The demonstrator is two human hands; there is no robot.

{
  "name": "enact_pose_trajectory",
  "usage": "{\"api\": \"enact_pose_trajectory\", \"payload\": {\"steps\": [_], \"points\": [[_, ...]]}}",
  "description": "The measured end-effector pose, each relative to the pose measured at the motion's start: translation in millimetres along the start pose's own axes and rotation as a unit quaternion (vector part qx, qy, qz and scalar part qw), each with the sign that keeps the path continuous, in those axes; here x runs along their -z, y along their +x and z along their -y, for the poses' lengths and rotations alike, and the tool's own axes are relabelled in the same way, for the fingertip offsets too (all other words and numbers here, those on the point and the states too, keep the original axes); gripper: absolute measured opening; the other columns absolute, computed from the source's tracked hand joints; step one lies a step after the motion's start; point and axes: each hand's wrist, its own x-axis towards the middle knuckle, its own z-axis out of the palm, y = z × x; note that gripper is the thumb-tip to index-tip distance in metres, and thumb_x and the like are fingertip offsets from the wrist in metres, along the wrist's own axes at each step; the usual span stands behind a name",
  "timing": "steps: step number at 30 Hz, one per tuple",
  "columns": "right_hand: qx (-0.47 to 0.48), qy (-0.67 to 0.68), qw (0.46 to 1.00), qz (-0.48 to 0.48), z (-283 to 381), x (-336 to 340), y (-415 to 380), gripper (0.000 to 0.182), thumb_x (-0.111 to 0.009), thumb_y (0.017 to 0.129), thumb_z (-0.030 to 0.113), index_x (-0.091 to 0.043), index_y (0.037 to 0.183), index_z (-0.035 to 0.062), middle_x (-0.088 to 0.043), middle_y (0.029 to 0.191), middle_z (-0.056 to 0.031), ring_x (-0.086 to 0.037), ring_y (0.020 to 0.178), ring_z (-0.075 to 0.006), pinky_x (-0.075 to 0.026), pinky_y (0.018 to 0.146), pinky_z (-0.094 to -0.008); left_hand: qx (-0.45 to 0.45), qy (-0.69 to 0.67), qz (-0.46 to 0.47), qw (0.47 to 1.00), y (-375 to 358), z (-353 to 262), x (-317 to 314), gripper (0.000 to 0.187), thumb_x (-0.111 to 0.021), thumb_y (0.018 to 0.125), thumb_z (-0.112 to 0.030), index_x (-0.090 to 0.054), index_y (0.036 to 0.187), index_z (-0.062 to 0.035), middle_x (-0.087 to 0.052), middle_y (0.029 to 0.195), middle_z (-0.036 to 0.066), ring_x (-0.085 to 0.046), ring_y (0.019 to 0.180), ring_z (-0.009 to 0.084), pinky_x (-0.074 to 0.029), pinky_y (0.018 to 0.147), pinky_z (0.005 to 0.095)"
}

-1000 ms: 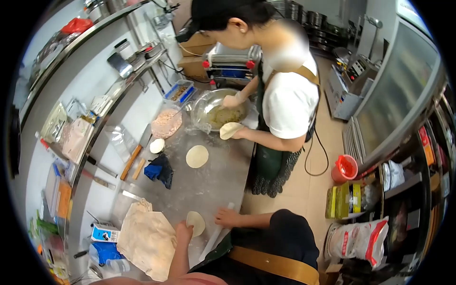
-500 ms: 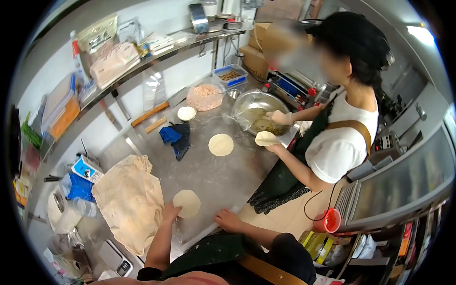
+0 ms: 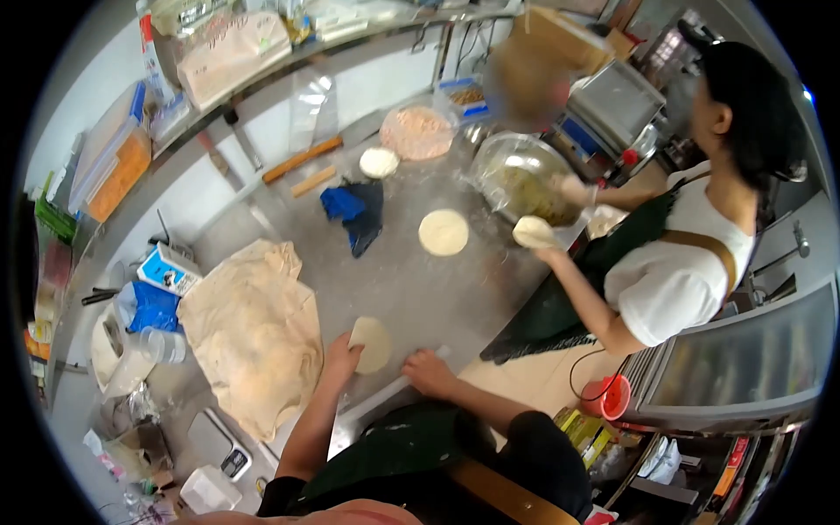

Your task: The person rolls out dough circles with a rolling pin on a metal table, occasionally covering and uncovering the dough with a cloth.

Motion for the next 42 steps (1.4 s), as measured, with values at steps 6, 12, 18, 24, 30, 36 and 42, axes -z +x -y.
{"api": "enact_pose_trajectory", "payload": {"steps": [6,12,18,24,30,36,42], "points": [[-0.013,-0.029,0.999,0.007,-9.0,12.4,18.8,0.004,-0.057,0.071,0.01,-0.059,0.072,0.007,-0.06,0.085,-0.0123,-0.058,0.084,-0.0323,-0.048,0.08,-0.0441,-0.006,-0.02,-0.072,0.997,18.0,82.9,-9.3,0.032,-0.063,0.078,-0.019,-0.067,0.105,-0.0022,-0.068,0.099,0.022,-0.064,0.096,0.0365,-0.05,0.083,0.043],[0.07,-0.021,0.997,-0.022,-36.5,28.4,53.9,0.025,-0.071,0.067,0.018,-0.064,0.09,0.011,-0.057,0.099,-0.0059,-0.055,0.099,-0.0289,-0.039,0.101,-0.0459,0.104,-0.026,0.016,0.994,7.5,60.3,20.0,0.033,-0.067,0.077,-0.018,-0.067,0.105,-0.0023,-0.068,0.09,0.019,-0.065,0.085,0.034,-0.05,0.074,0.041],[0.087,-0.004,0.996,0.021,-54.6,23.6,104.0,0.031,-0.075,0.071,0.029,-0.063,0.094,0.0116,-0.054,0.104,-0.0063,-0.051,0.106,-0.0281,-0.033,0.107,-0.0473,0.17,-0.171,0.015,0.97,6.5,72.9,13.7,0.03,-0.066,0.079,-0.016,-0.067,0.106,-0.0009,-0.066,0.081,0.012,-0.062,0.075,0.0191,-0.047,0.068,0.0325],[-0.035,-0.028,0.991,-0.122,-45.6,-13.5,132.9,0.038,-0.065,0.082,0.031,-0.057,0.112,0.0085,-0.051,0.127,-0.0134,-0.046,0.121,-0.0323,-0.029,0.108,-0.05,0.188,-0.361,-0.008,0.913,14.3,54.9,17.4,0.028,-0.061,0.085,-0.01,-0.066,0.109,0.0035,-0.067,0.09,0.005,-0.059,0.082,0.0132,-0.046,0.072,0.0287],[-0.068,-0.101,0.986,-0.113,-44.8,-27.7,110.8,0.049,-0.056,0.085,0.029,-0.051,0.128,0.0049,-0.045,0.139,-0.0181,-0.041,0.129,-0.0337,-0.029,0.107,-0.0531,0.206,-0.337,0.022,0.918,33.3,51.1,26.2,0.033,-0.063,0.087,-0.008,-0.061,0.117,0.006,-0.066,0.104,0.009,-0.06,0.095,0.0162,-0.046,0.083,0.0276],[-0.07,-0.097,0.987,-0.104,-39.3,-21.2,173.4,0.056,-0.056,0.086,0.031,-0.047,0.134,0.0037,-0.043,0.143,-0.0184,-0.039,0.132,-0.0337,-0.031,0.108,-0.0498,0.178,-0.121,0.071,0.974,56.9,45.9,30.3,0.031,-0.07,0.075,-0.017,-0.07,0.103,-0.0028,-0.07,0.092,0.013,-0.067,0.082,0.0233,-0.051,0.074,0.0333],[0.017,-0.058,0.996,-0.071,-52.8,-15.4,96.2,0.055,-0.064,0.083,0.035,-0.053,0.128,0.0072,-0.044,0.142,-0.0153,-0.042,0.13,-0.0317,-0.03,0.11,-0.0489,0.061,0.167,0.105,0.978,57.6,15.9,30.5,0.026,-0.069,0.074,-0.017,-0.069,0.098,-0.0056,-0.067,0.096,0.018,-0.064,0.089,0.0359,-0.051,0.076,0.0441]]}}
